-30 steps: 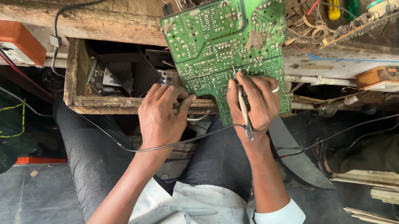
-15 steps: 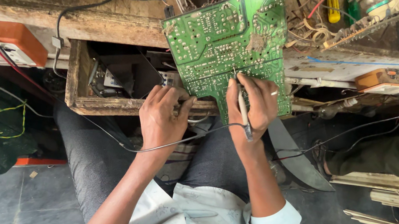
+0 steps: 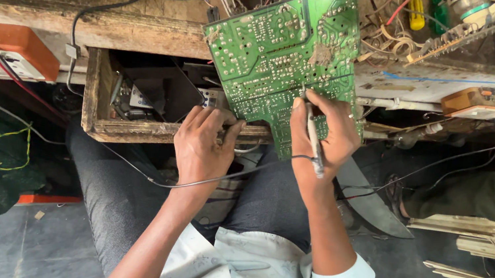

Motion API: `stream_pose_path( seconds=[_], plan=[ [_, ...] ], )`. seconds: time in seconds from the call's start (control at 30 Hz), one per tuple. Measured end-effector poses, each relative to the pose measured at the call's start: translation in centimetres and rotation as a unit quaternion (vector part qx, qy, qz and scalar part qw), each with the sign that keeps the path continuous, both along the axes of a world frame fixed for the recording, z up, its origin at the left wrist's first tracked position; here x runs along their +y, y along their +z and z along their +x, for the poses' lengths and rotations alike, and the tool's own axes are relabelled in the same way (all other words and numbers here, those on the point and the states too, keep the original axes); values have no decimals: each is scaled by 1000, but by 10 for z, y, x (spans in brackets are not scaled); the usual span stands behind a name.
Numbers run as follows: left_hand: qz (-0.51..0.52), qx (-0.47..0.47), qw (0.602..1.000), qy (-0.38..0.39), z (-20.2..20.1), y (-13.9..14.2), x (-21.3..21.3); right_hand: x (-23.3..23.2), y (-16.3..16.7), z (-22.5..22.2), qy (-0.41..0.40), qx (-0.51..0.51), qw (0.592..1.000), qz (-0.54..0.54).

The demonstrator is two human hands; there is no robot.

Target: The person sits at a cluttered repair bench and brushes dust off a green circuit board with a paintbrush. They then hold a soldering iron and work on the board's solder joints, use a multimeter with test leads, and handle wires and components on the bench.

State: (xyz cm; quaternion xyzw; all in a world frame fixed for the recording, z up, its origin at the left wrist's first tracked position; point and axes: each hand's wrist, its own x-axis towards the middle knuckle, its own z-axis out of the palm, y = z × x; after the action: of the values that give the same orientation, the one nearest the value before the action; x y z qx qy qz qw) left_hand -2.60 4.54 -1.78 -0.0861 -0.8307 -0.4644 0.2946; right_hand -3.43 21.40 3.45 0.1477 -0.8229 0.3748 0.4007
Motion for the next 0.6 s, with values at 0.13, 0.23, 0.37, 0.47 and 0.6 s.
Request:
stream_pose_path(
  seconds=[0.13, 0.23, 0.37, 0.47, 0.6],
  plan=[
    [2, -3, 1000, 0, 1, 0, 0, 5, 7, -3, 28, -47, 998, -31],
    [8, -6, 1000, -2, 2, -1, -1, 6, 11, -6, 31, -72, 996, -30],
    [10, -5, 1000, -4, 2, -2, -3, 11, 18, -9, 60, -139, 988, -31],
    [6, -4, 1000, -1, 1, -3, -3, 14, 22, -12, 64, -175, 982, -41],
    [16, 4, 1000, -3, 1, -5, -3, 15, 21, -13, 50, -171, 979, -100]
  ],
)
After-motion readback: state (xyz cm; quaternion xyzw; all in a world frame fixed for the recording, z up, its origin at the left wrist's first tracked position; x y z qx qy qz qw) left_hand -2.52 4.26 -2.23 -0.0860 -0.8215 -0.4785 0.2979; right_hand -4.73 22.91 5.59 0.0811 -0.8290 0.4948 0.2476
